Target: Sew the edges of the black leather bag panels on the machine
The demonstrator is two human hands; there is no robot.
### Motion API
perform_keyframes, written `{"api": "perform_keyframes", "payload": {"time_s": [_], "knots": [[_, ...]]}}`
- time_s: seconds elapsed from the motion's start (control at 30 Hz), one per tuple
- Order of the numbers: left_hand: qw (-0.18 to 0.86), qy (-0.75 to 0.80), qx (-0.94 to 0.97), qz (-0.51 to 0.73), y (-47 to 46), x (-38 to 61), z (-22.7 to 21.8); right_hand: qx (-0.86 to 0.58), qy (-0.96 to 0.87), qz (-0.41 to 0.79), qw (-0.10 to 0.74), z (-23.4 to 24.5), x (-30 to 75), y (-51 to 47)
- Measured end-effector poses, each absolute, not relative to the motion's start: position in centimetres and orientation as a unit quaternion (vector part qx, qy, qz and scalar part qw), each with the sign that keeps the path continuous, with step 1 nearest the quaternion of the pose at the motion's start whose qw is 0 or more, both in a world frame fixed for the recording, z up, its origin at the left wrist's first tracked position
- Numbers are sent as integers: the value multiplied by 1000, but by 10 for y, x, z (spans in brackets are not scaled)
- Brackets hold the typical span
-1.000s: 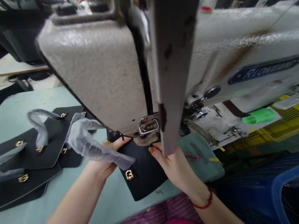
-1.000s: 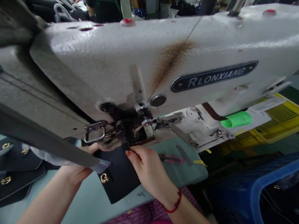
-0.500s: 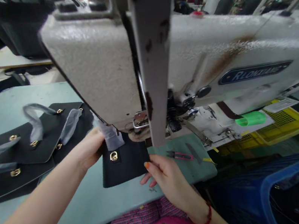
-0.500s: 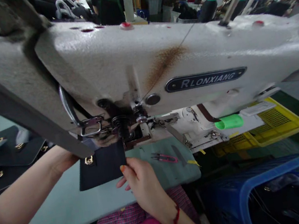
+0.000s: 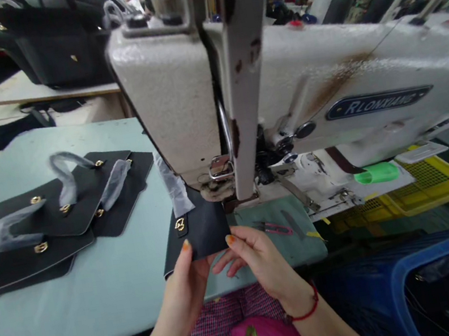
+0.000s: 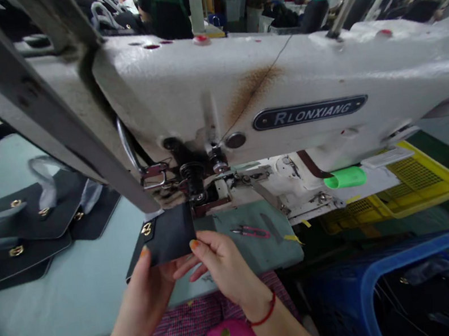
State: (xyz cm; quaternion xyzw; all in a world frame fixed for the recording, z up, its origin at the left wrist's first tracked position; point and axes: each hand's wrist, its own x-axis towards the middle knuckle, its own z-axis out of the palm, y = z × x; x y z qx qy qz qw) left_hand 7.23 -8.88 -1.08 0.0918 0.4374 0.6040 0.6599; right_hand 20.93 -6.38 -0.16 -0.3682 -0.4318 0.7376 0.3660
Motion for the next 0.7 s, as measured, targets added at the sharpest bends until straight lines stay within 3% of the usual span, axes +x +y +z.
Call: {"api": "perform_keyframes", "payload": {"time_s": [0.2, 0.33, 0.53, 0.7], "knots": [[642, 520, 103, 554, -76, 73, -10, -400, -487, 697, 343, 4, 215, -71], [584, 618, 156, 503, -79, 64, -10, -407, -506, 690, 320, 7, 225, -79], [454, 810, 209, 308, -82, 65, 3, -421, -515, 675, 320, 11, 226, -77], [404, 839, 214, 295, -82, 67, 3, -457, -490, 661, 336, 2, 210, -69]]}}
